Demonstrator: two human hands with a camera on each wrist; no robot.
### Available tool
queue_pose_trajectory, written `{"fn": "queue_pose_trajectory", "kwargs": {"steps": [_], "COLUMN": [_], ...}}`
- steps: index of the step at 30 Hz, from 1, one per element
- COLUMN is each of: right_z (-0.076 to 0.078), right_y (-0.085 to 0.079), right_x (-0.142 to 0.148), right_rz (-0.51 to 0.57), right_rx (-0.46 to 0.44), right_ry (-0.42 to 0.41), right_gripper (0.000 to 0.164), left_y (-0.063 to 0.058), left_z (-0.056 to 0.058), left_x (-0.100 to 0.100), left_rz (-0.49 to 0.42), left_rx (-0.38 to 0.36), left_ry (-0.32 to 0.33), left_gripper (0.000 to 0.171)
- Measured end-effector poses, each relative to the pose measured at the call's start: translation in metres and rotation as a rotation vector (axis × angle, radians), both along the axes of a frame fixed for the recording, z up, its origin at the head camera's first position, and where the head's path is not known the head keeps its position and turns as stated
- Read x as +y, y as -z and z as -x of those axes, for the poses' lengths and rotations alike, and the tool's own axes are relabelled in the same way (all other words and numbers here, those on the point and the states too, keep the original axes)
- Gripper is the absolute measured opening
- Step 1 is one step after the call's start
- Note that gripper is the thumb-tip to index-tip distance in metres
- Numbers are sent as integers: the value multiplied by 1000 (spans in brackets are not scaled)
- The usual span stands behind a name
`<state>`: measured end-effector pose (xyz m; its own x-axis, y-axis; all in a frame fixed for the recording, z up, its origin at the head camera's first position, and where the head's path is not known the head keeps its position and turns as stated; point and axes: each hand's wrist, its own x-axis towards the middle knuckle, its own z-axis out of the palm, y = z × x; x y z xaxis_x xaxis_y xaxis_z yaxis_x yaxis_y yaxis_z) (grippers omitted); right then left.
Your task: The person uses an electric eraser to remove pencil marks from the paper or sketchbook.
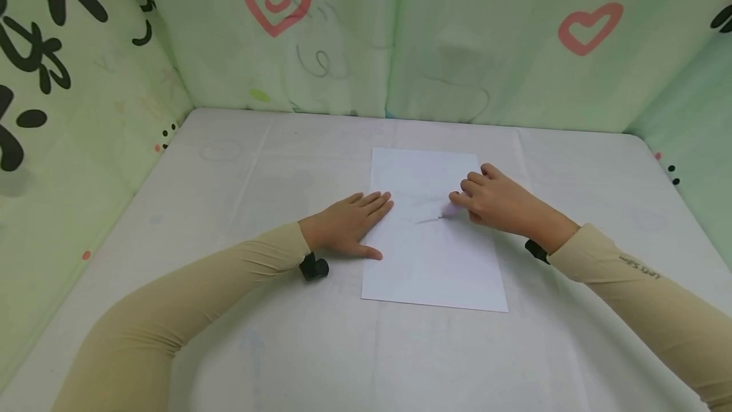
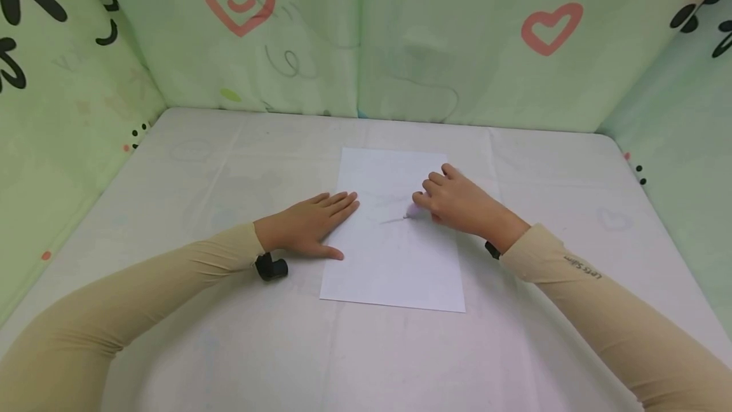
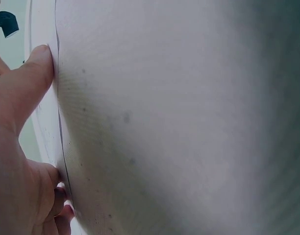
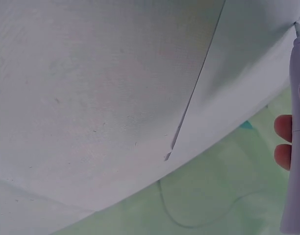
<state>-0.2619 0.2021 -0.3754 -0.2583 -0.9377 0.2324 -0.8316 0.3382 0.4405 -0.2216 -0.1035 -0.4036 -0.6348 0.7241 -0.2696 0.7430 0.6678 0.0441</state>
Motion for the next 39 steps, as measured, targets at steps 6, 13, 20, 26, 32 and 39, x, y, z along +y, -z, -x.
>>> {"fn": "queue_pose_trajectory", "kwargs": {"steps": [6, 13, 20, 26, 32, 39], "right_z": [-1, -2, -4, -5, -3, -2], "right_y": [-1, -1, -2, -2, -2, -1], "right_x": [-1, -1, -4, -4, -4, -3], "right_rz": [4, 3, -13, -11, -16, -2], "right_rx": [-8, -2, -27, -13, -27, 9], "right_ry": [4, 18, -20, 21, -13, 16], "right_gripper": [34, 35, 34, 36, 33, 34], "left_y": [3, 2, 0, 0, -1, -2], "left_z": [2, 0, -2, -3, -3, -3], "left_x": [0, 1, 1, 1, 1, 2], "left_rz": [-1, 4, 0, -8, -8, -4], "left_rx": [2, -2, -14, -16, -13, -11], "left_ry": [-3, -8, -11, -8, -6, -10], "left_gripper": [98, 97, 96, 96, 96, 96]}}
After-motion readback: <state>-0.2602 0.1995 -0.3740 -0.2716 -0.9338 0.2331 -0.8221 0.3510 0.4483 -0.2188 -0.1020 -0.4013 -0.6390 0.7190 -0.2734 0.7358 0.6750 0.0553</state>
